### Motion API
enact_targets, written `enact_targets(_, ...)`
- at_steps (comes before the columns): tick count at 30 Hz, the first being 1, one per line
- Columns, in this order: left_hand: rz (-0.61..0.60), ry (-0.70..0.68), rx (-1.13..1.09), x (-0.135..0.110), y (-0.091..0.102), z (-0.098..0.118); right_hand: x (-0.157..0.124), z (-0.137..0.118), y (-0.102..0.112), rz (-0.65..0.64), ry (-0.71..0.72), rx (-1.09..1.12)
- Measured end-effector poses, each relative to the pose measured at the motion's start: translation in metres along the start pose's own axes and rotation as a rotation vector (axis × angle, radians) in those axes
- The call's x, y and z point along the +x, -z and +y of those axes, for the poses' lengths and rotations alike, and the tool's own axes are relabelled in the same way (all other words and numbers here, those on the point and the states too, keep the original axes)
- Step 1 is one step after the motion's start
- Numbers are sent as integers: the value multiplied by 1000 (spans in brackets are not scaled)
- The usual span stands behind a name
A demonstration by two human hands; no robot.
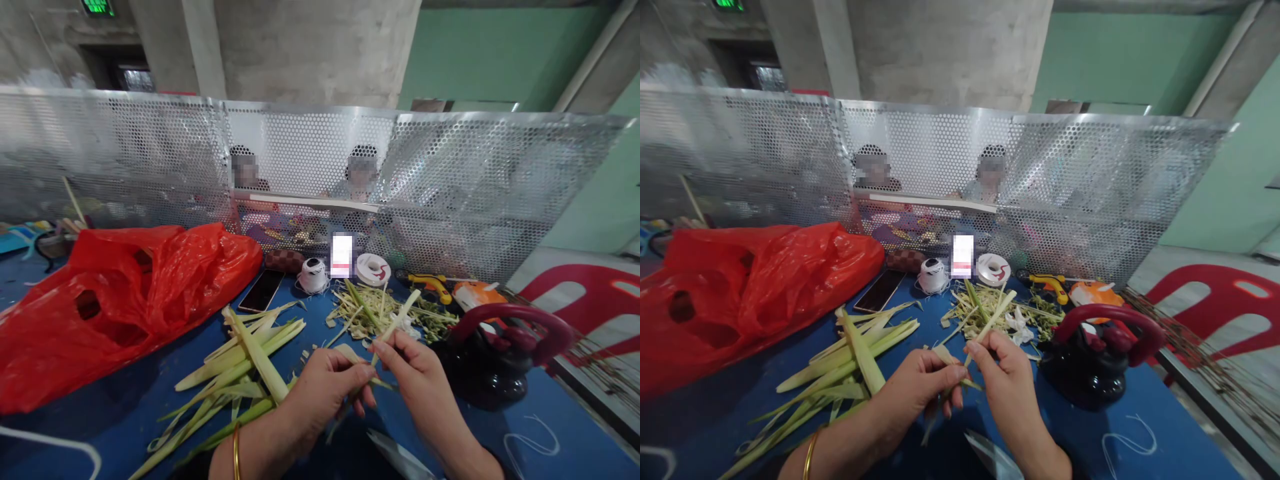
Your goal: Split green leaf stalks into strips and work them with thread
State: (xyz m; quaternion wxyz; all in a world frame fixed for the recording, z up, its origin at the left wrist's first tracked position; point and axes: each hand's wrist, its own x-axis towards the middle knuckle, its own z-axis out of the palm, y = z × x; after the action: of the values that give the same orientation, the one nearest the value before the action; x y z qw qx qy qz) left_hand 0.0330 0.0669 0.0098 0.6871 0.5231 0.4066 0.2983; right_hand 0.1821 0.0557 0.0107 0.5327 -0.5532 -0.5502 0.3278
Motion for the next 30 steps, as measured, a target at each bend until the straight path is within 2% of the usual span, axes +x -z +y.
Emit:
enact_targets(3, 14, -9, 3, 1, 0, -2, 2, 3, -1, 5, 15, -26)
enact_targets(7, 71, 24, -121, 0, -1, 1, 7, 6, 1, -7, 52, -57)
enact_targets(9, 91, 25, -183, -1, 0, 4, 7, 4, 4, 82, 136, -93)
enact_targets(12, 141, -4, -232, -2, 4, 11, 2, 0, 7, 292, 322, -190)
enact_targets(13, 159, -22, -240, -2, 6, 13, -1, -1, 7, 309, 369, -221)
enact_targets(14, 179, -41, -250, -3, 8, 15, -3, -2, 7, 277, 398, -242)
enact_targets(16, 217, -83, -278, -3, 9, 18, -8, 0, 3, 98, 401, -257)
enact_targets(18, 230, -118, -317, -4, 10, 19, -11, 4, -5, -99, 348, -238)
enact_targets(19, 226, -130, -335, -4, 9, 19, -13, 6, -10, -154, 315, -212)
enact_targets(24, 192, -140, -355, -4, 5, 16, -14, 11, -23, -201, 160, -49)
enact_targets(27, 213, -148, -337, -3, 5, 16, -15, 9, -21, -271, 169, -45)
enact_targets(30, 216, -159, -341, -3, 5, 17, -17, 5, -18, -300, 236, -86)
